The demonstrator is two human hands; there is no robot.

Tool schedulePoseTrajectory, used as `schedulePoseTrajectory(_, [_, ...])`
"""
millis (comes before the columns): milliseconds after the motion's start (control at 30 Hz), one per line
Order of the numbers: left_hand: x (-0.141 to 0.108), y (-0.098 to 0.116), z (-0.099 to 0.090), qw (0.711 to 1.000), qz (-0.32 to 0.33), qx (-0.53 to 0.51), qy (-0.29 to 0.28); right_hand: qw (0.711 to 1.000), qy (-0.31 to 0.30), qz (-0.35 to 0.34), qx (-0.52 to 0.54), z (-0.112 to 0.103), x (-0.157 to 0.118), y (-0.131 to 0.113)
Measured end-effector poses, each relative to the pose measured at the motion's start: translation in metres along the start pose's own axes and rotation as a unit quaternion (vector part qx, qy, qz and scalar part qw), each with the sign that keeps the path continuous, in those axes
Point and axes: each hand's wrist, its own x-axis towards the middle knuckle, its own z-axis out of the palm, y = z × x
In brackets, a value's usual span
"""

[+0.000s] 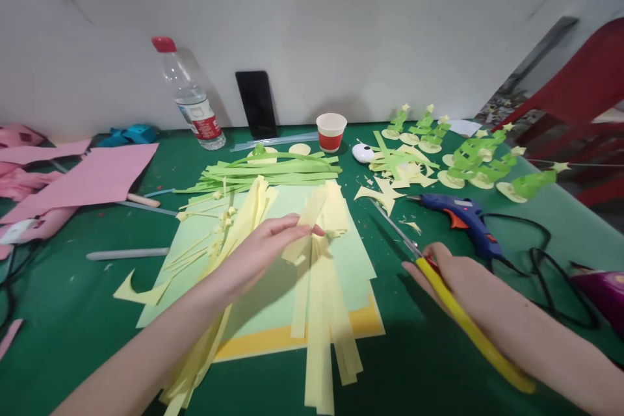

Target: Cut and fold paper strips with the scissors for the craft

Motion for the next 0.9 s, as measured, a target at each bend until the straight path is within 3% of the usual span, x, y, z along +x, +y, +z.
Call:
schedulePoseTrajectory(100, [0.009,-0.004,0.002,1.000,-0.017,0.020,0.013,0.986,-0.106,0.131,-0.015,0.004,-0.001,-0.002])
schedulePoseTrajectory(167, [0.018,0.000,0.006,0.999,-0.039,0.021,-0.008,0.973,-0.158,0.169,-0.027,0.006,-0.001,-0.003])
schedulePoseTrajectory(333, [0.054,0.014,0.017,0.998,-0.039,0.024,-0.052,0.972,-0.189,0.123,-0.062,0.006,0.002,0.003])
schedulePoseTrajectory(433, [0.075,0.017,0.023,0.997,-0.038,0.040,-0.046,0.972,-0.195,0.111,-0.073,0.004,0.000,0.004])
schedulePoseTrajectory(600, [0.078,0.025,0.018,0.990,-0.046,0.129,-0.039,0.972,-0.208,0.079,-0.078,-0.013,-0.005,0.001])
schedulePoseTrajectory(767, [0.058,0.027,0.002,0.964,0.001,0.267,0.015,0.983,-0.149,0.048,-0.096,-0.031,-0.001,-0.008])
schedulePoseTrajectory(833, [0.052,0.020,-0.001,0.950,0.025,0.310,0.025,0.992,-0.078,-0.041,-0.091,-0.034,-0.003,-0.018])
schedulePoseTrajectory(900, [0.048,0.011,-0.001,0.938,0.047,0.342,0.029,0.979,0.033,-0.196,-0.053,-0.035,-0.012,-0.029])
